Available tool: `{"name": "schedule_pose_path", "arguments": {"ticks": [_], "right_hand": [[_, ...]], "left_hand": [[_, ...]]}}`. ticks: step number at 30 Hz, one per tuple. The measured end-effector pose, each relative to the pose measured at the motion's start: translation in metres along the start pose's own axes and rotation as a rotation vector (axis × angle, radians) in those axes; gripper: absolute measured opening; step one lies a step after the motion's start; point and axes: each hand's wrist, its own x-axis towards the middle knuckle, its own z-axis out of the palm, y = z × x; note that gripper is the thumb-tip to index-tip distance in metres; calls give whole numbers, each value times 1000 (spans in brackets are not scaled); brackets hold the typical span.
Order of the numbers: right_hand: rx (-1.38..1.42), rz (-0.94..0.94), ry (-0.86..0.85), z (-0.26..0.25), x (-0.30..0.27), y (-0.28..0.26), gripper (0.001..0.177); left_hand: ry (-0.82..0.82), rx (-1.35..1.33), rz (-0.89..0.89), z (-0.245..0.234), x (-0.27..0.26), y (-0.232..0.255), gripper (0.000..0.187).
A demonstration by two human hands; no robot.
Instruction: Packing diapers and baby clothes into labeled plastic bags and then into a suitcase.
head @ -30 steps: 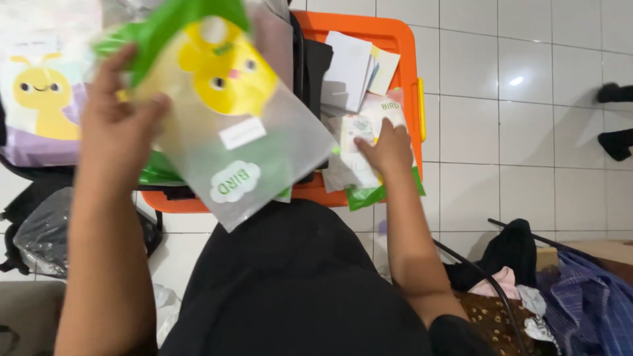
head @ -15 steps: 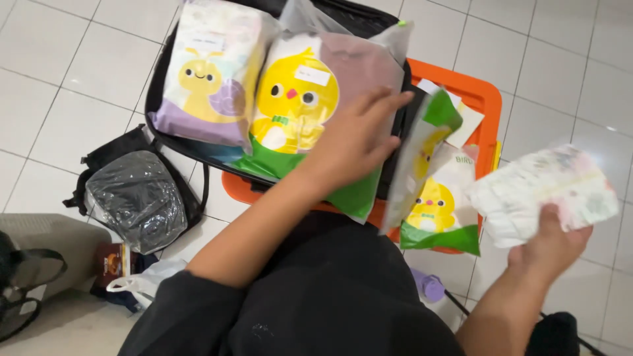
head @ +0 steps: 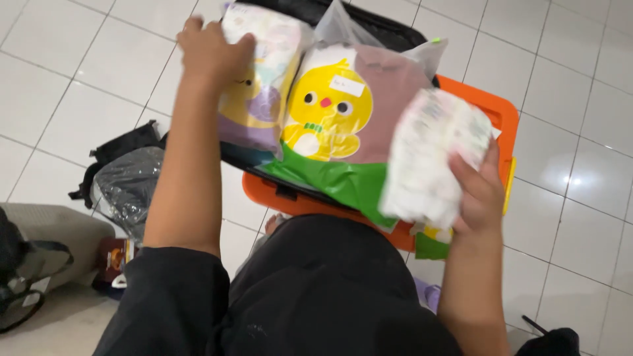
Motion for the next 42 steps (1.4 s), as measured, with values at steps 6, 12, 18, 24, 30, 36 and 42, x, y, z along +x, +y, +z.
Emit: {"name": "schedule_pose_path", "arguments": {"ticks": [6, 12, 18, 24, 30, 36, 42], "right_hand": [[-1048, -334, 72, 39, 24, 48, 79], [-1432, -435, 104, 44, 10, 56, 65], [-1419, -385, 253, 65, 1, 40, 51], [-1243, -479, 240, 116, -3, 12, 35], [-685, -319, -6, 160, 9, 8, 34], [-655, -333, 57, 155, -11, 10, 17], [-1014, -311, -45, 167, -36, -34, 13]], "left_hand": [[45, -291, 103, -10, -56, 10, 95], [-512, -573, -201, -68, -44, 29, 102], [-376, -915, -134, -49, -44, 12, 119], [-402, -894, 523, -106, -81, 9, 104], [-466, -913, 677, -142, -105, 6, 85], [-290, -1080, 693, -144, -104, 22, 29], [-146, -1212, 629, -152, -105, 49, 12]]}}
